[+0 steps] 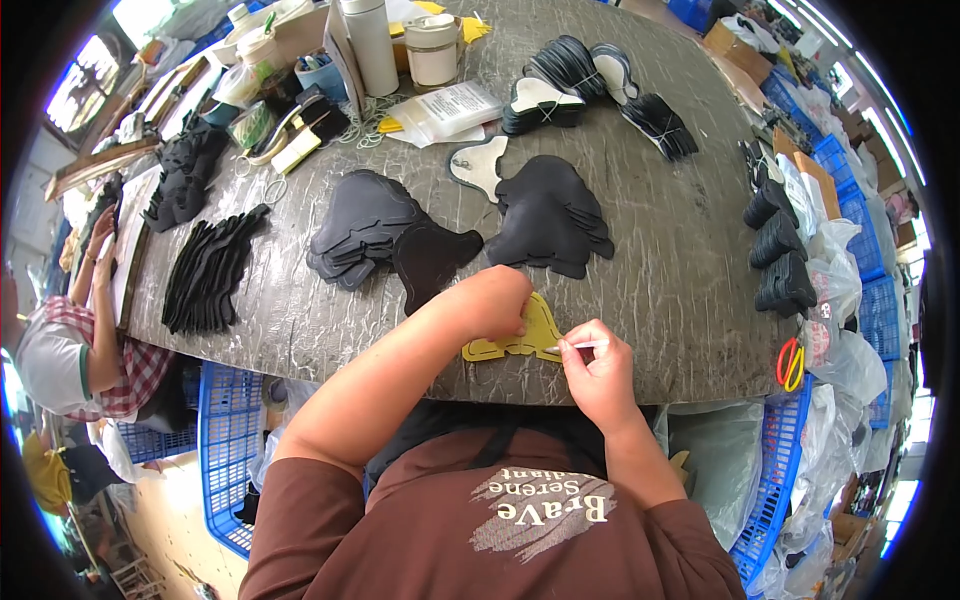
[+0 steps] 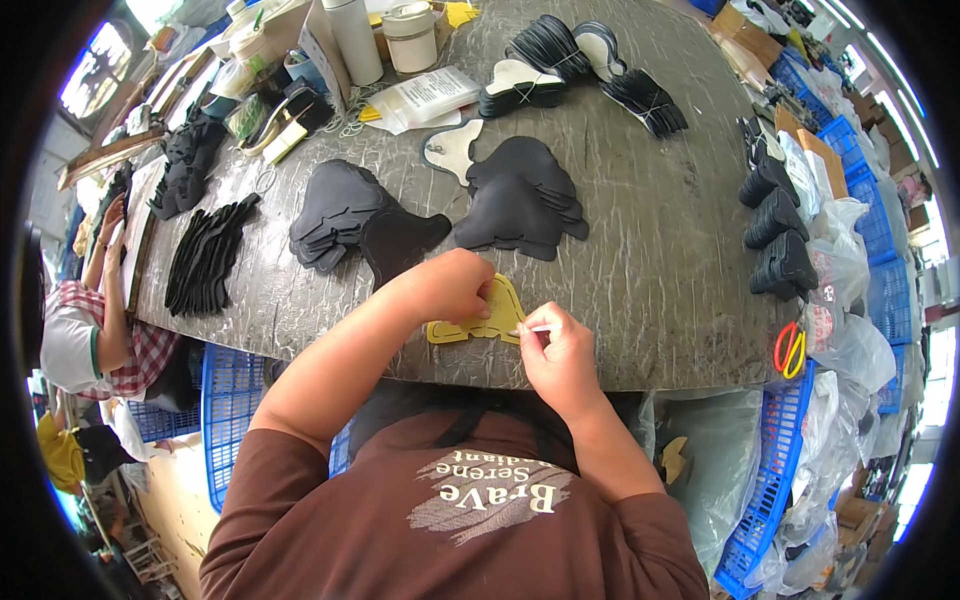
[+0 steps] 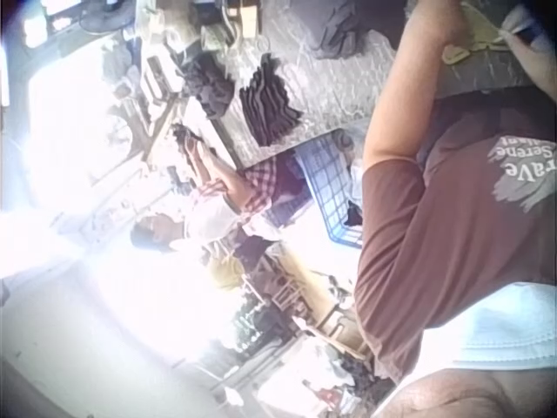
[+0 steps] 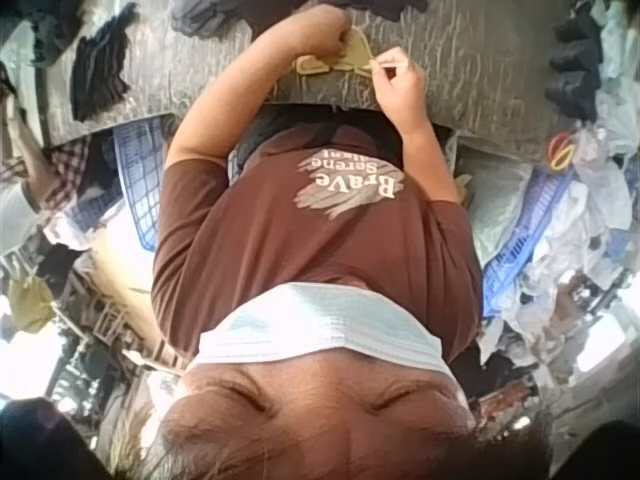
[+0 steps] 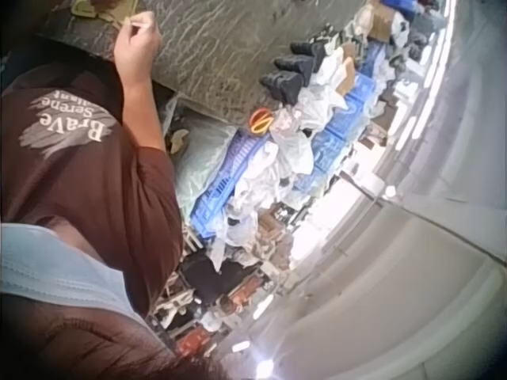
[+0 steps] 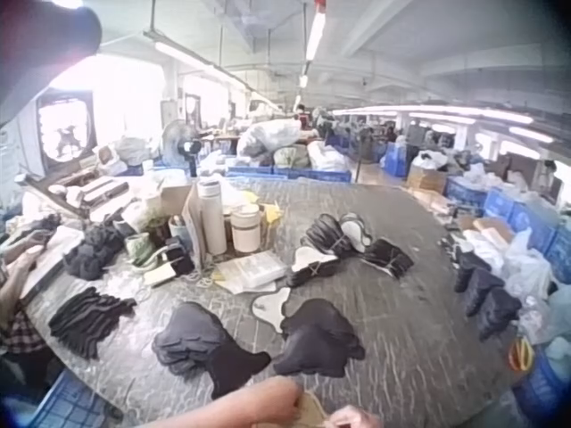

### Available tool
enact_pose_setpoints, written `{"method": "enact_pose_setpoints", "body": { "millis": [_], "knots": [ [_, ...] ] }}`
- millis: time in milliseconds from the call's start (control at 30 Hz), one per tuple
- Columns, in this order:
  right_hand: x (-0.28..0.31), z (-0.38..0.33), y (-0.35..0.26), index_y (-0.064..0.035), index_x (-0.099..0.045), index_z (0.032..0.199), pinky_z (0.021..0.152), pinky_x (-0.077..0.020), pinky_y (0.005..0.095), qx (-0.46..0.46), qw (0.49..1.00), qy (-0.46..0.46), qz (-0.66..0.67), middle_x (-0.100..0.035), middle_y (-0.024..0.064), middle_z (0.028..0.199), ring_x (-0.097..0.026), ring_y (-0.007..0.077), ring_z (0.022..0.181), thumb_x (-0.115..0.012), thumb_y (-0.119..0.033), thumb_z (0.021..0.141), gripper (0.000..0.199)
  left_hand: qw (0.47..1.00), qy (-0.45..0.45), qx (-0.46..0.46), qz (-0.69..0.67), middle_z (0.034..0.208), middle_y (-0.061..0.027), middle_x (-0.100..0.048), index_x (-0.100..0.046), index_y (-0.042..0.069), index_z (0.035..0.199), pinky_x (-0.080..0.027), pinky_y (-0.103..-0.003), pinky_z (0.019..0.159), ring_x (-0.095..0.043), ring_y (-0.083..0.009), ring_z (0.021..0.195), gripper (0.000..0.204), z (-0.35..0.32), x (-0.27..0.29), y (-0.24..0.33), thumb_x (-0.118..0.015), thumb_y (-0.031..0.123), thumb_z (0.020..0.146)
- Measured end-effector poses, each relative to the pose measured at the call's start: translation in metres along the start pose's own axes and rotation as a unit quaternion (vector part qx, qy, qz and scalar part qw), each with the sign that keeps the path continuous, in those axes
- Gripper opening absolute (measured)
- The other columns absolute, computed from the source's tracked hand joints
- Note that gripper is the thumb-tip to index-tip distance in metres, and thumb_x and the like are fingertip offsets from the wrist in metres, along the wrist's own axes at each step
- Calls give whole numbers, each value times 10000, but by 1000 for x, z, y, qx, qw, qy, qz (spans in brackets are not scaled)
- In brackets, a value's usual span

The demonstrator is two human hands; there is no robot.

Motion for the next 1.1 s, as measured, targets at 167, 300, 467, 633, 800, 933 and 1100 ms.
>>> {"method": "enact_pose_setpoints", "body": {
  "millis": [167,300,467,633,800,933,1100],
  "knots": [
    [9,-6,7,-5,-541,807,577,-476,298,-8,1000,8,-1,-623,98,718,-615,175,615,-652,28,847,122,1000,3,16,-17,746,-139,-680,-653,-18,835,-520,-367,624,-683,-252,671,195,-3,2,1,-739,128,737],
    [17,-7,9,-3,-540,801,571,-470,296,-4,1000,13,-11,-620,101,711,-610,173,605,-653,32,843,125,999,-21,28,-7,800,-149,-687,-638,-12,939,-528,-376,625,-684,-259,660,270,-3,1,3,-748,135,741],
    [18,-3,5,-5,-539,824,568,-474,307,7,999,7,-32,-617,109,706,-607,208,581,-644,23,848,111,991,82,44,93,907,-159,-681,-531,-20,1128,-534,-422,773,-685,-303,853,539,-8,12,9,-805,194,718],
    [24,32,3,-18,-539,927,678,-496,380,57,993,65,-75,-599,140,808,-637,270,774,-518,14,907,44,961,218,-27,170,913,-177,-676,-549,-13,1070,-520,-428,820,-665,-336,923,490,-12,10,5,-811,191,708],
    [16,72,30,-33,-596,1041,812,-500,421,25,959,28,-279,-587,104,991,-615,331,925,-671,-65,834,223,964,252,-31,-75,906,-198,-662,-558,7,1053,-521,-401,764,-662,-351,850,420,-39,31,-7,-779,129,718],
    [5,93,32,-29,-615,1093,850,-499,408,48,949,-3,-311,-572,110,1132,-598,319,1021,-776,-135,748,396,915,398,38,-53,829,-152,-661,-616,-10,955,-512,-331,680,-644,-222,734,249,-83,91,-47,-743,87,764],
    [5,114,45,-27,-616,1062,853,-499,406,-15,950,-35,-310,-591,113,1088,-603,320,1020,-812,-144,710,419,852,518,36,-58,824,-152,-675,-620,-11,912,-514,-346,690,-658,-271,749,176,-115,124,-78,-713,101,812]
  ]
}}
Point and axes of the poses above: each hand's wrist, its own z-axis towards the middle knuckle, its own x-axis out of the back of the hand, y = z × x, the point moved 7 cm from there along z, towards the middle knuckle
